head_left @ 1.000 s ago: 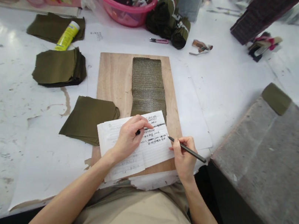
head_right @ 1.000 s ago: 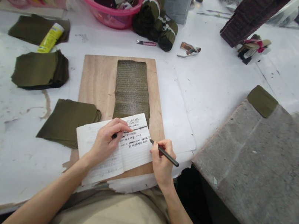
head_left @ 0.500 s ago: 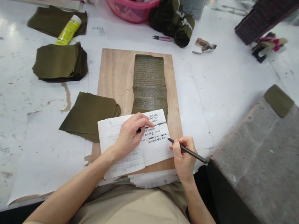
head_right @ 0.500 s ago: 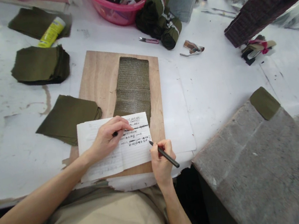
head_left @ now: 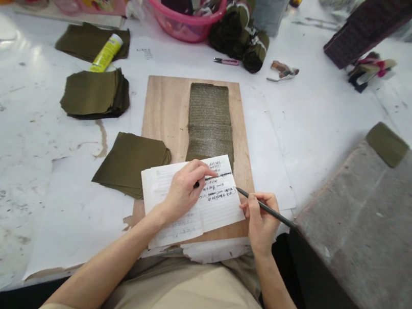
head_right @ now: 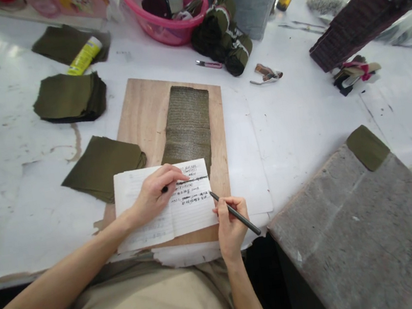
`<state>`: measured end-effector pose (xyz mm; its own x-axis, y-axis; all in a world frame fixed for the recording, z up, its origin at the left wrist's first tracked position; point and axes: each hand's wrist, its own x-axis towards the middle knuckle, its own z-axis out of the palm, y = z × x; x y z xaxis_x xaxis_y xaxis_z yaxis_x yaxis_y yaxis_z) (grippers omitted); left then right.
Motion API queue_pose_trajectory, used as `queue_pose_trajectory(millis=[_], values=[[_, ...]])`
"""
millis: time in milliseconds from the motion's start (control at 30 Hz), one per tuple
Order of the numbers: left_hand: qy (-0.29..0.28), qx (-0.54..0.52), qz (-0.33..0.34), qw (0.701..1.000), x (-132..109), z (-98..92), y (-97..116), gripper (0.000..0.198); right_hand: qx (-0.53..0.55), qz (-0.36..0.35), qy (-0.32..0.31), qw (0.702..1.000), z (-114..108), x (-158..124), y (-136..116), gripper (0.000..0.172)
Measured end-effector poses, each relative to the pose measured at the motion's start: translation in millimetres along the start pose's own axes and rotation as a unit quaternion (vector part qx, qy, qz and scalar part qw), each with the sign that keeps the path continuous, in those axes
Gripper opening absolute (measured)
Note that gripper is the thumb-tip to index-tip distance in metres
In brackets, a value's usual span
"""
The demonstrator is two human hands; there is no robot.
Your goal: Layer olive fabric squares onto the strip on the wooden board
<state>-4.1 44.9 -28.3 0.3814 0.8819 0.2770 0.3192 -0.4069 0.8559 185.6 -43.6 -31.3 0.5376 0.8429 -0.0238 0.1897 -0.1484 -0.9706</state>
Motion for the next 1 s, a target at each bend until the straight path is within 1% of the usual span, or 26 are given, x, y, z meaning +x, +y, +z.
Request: queue_pose_trajectory(millis=[67,167,233,300,400,467,533,667,800,867,1000], values=[[-0.002,0.003,0.012,1.000,-0.8,1.6,-0.4,0.029,-0.004,-0.009,-0.015,1.000,-0.2,-0.1,-5.3,0.021],[0.013,-0.006,0.014,1.000,-1.6,3.8,-0.3,0.030,-0.007,-0.029,-0.080,0.996,3.8,0.5,-18.1,0.019],[0.028,-0.014,0.009,0.999,-2.2,4.8,-0.5,0.031,0.006,-0.037,-0.125,0.991,9.8,1.3,-27.3,0.017],[0.031,-0.019,0.002,0.999,-2.9,5.1,-1.4,0.034,0.023,-0.039,-0.156,0.987,17.4,2.4,-35.0,0.017],[0.017,-0.025,-0.014,0.999,-4.1,4.5,-3.1,0.046,0.031,-0.036,-0.171,0.984,28.4,4.5,-42.9,0.015],[0.012,-0.030,-0.018,0.999,-4.5,4.0,-3.9,0.055,0.029,-0.037,-0.166,0.985,33.5,6.1,-47.2,0.014],[0.011,-0.031,-0.020,0.999,-4.6,3.9,-4.6,0.060,0.026,-0.042,-0.164,0.985,36.2,7.0,-51.5,0.016],[0.013,-0.034,-0.025,0.999,-4.6,4.9,-6.0,0.055,0.018,-0.050,-0.163,0.985,35.7,5.8,-56.8,0.017],[0.021,-0.025,-0.022,0.999,-4.0,4.8,-5.2,0.047,-0.019,-0.066,-0.173,0.983,33.9,3.8,-52.7,0.016],[0.017,-0.014,-0.019,1.000,-3.7,3.8,-3.8,0.044,-0.045,-0.077,-0.192,0.977,35.5,4.3,-49.5,0.016],[-0.018,0.021,0.009,1.000,-4.6,1.6,-1.7,0.047,-0.069,-0.091,-0.282,0.953,42.7,7.4,-48.4,0.014]])
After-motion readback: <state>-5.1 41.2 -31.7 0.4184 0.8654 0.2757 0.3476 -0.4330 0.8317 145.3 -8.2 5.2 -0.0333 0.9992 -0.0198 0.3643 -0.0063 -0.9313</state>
